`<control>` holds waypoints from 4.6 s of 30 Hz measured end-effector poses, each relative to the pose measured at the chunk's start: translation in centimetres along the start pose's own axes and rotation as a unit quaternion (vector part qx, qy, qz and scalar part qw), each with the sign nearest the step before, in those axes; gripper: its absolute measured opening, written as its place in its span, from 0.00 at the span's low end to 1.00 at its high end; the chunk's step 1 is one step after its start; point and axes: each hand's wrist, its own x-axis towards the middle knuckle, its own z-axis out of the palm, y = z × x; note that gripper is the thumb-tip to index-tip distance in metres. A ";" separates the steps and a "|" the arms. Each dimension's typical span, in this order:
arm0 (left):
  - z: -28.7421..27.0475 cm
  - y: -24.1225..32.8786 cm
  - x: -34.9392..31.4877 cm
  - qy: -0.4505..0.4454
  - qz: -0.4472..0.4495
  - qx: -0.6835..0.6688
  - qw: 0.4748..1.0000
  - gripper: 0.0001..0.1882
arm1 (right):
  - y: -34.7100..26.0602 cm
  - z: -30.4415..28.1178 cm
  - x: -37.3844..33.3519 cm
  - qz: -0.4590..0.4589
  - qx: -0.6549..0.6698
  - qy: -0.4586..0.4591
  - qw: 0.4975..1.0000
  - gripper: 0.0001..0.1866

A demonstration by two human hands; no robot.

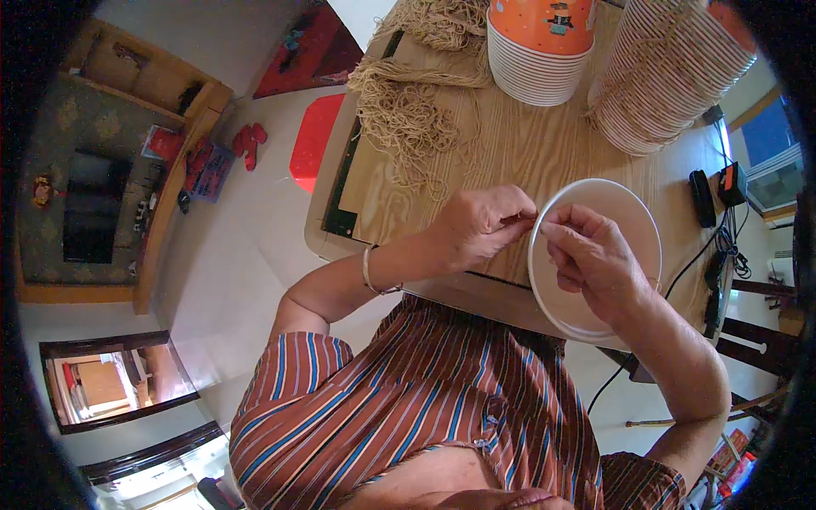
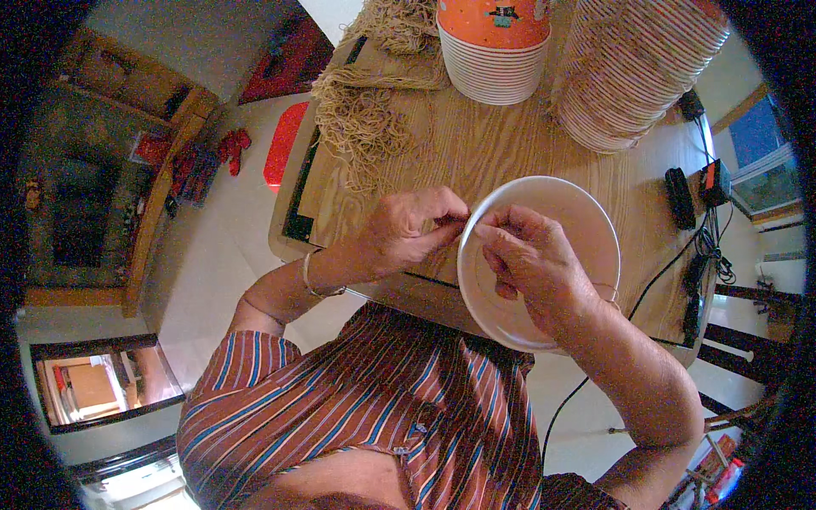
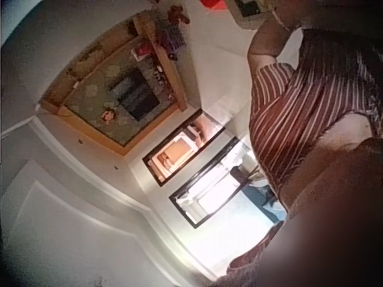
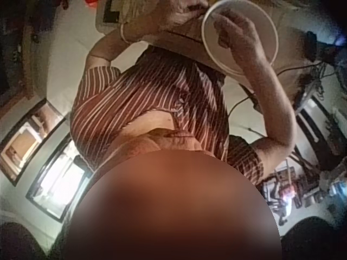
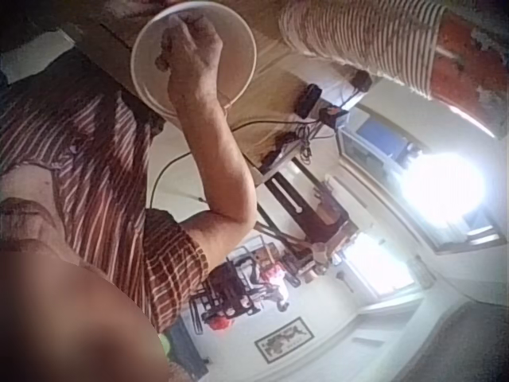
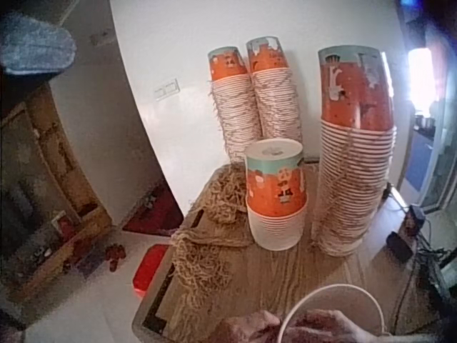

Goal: Threading and tying pieces of twine through holes in paper cups as part of a packaging process.

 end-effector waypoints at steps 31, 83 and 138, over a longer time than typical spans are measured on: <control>0.8 -1.2 -0.6 0.037 0.157 0.121 0.979 0.10 | 0.2 0.2 0.4 -0.005 -0.002 0.002 1.000 0.08; 1.5 -1.8 -2.6 0.179 0.151 -0.005 0.972 0.07 | -1.2 3.3 0.2 0.055 -0.039 0.049 0.996 0.03; 2.2 -3.2 -1.9 0.116 0.048 -0.106 0.986 0.14 | -0.7 4.2 0.7 0.039 -0.055 0.052 0.996 0.01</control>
